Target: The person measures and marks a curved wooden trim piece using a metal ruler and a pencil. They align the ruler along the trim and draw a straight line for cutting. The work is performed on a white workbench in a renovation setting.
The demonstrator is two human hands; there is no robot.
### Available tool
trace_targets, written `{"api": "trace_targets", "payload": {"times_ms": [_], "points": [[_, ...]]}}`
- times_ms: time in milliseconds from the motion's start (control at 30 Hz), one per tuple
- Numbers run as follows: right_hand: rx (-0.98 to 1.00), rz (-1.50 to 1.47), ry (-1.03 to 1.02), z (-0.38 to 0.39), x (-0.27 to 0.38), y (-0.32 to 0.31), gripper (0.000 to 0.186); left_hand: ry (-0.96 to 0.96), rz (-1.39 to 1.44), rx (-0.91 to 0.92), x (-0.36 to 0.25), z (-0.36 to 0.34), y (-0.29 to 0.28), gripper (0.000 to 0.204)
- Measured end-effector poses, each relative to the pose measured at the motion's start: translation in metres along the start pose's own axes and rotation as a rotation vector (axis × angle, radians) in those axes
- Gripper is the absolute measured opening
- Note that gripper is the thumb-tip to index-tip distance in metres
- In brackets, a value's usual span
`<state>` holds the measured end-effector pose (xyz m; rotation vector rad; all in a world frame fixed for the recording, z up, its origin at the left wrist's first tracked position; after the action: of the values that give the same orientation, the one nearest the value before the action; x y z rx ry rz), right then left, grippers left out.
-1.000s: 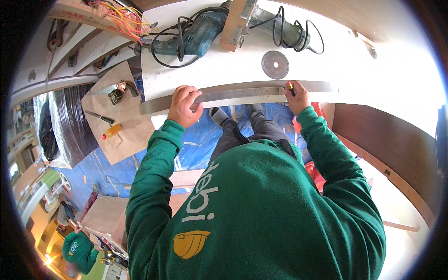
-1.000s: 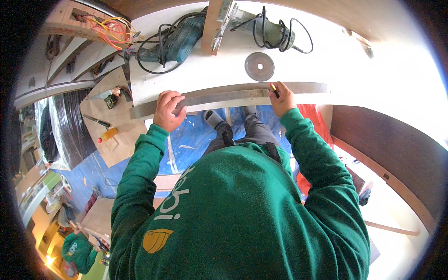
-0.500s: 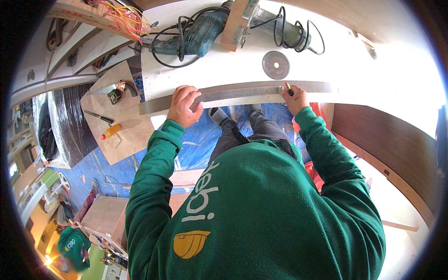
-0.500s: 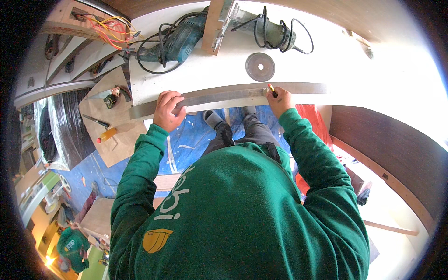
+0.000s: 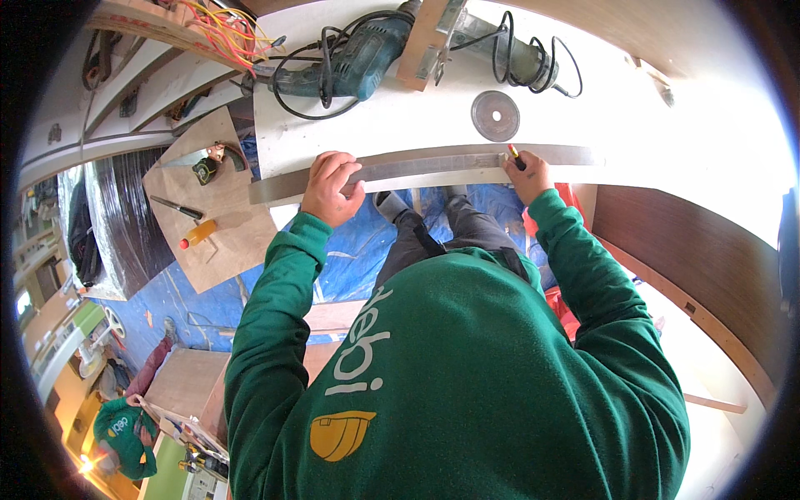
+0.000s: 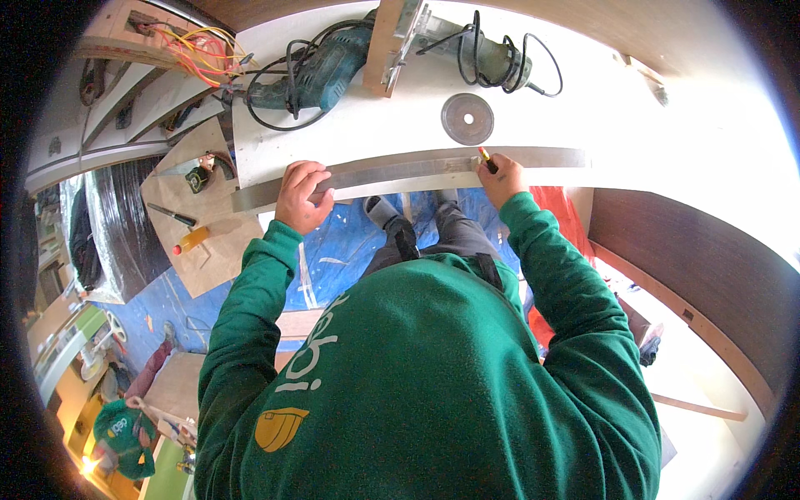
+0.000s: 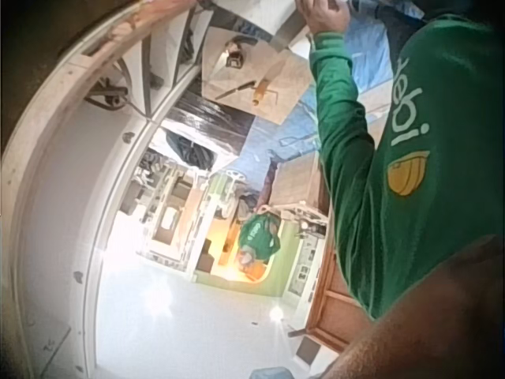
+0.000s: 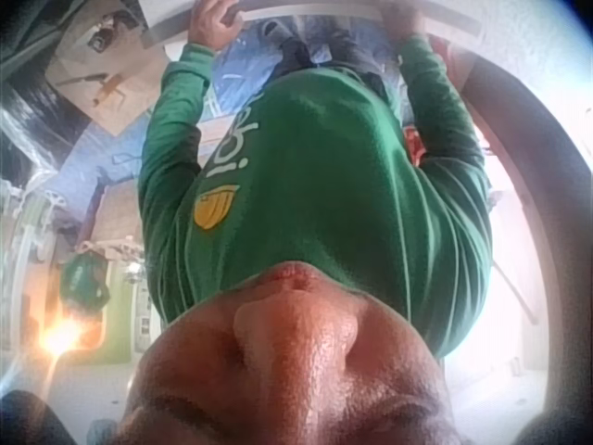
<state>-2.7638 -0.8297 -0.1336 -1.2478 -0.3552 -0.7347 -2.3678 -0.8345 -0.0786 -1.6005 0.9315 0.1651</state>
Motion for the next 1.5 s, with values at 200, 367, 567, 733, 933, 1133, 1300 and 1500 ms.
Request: {"api": "trace_targets", "payload": {"times_ms": [200, 367, 567, 733, 933, 1133, 1300, 1500], "points": [[0.010, -0.046, 0.024, 0.000, -0.003, 0.002, 0.029, -0.008, 0.010, -0.002, 0.000, 0.001, -0.001, 0.029], [0.012, -0.016, 0.011, 0.000, -0.001, 0.000, 0.029, -0.010, 0.012, 0.000, -0.001, -0.001, -0.002, 0.028], [0.024, 0.057, 0.012, -0.003, -0.004, 0.002, 0.035, -0.133, 0.172, 0.005, 0.015, 0.000, -0.010, 0.030], [0.017, 0.067, 0.024, -0.003, -0.007, 0.002, 0.033, -0.249, 0.348, -0.026, 0.040, -0.005, -0.021, 0.031], [0.003, 0.045, 0.027, -0.002, -0.006, 0.001, 0.032, -0.097, -0.031, -0.057, 0.021, 0.005, -0.053, 0.027], [0.010, 0.061, 0.017, -0.004, -0.005, 0.001, 0.032, -0.115, -0.136, 0.094, 0.026, 0.025, -0.053, 0.035], [-0.022, 0.053, -0.013, -0.003, -0.002, -0.002, 0.032, -0.087, -0.202, 0.095, 0.025, 0.029, -0.048, 0.033], [-0.008, 0.056, -0.010, -0.004, -0.005, -0.001, 0.031, -0.090, -0.264, 0.126, 0.024, 0.027, -0.044, 0.030]]}}
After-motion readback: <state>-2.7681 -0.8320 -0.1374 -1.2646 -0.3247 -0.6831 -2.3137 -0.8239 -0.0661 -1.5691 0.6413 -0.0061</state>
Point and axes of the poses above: each hand's wrist, its own z-axis away from the middle knuckle, its own y-axis out of the palm, x = y × z, the point moved 10 cm from there along -z, towards the middle knuckle, and after that the axes turned 5 degrees about -z, right-handed, at the moved point
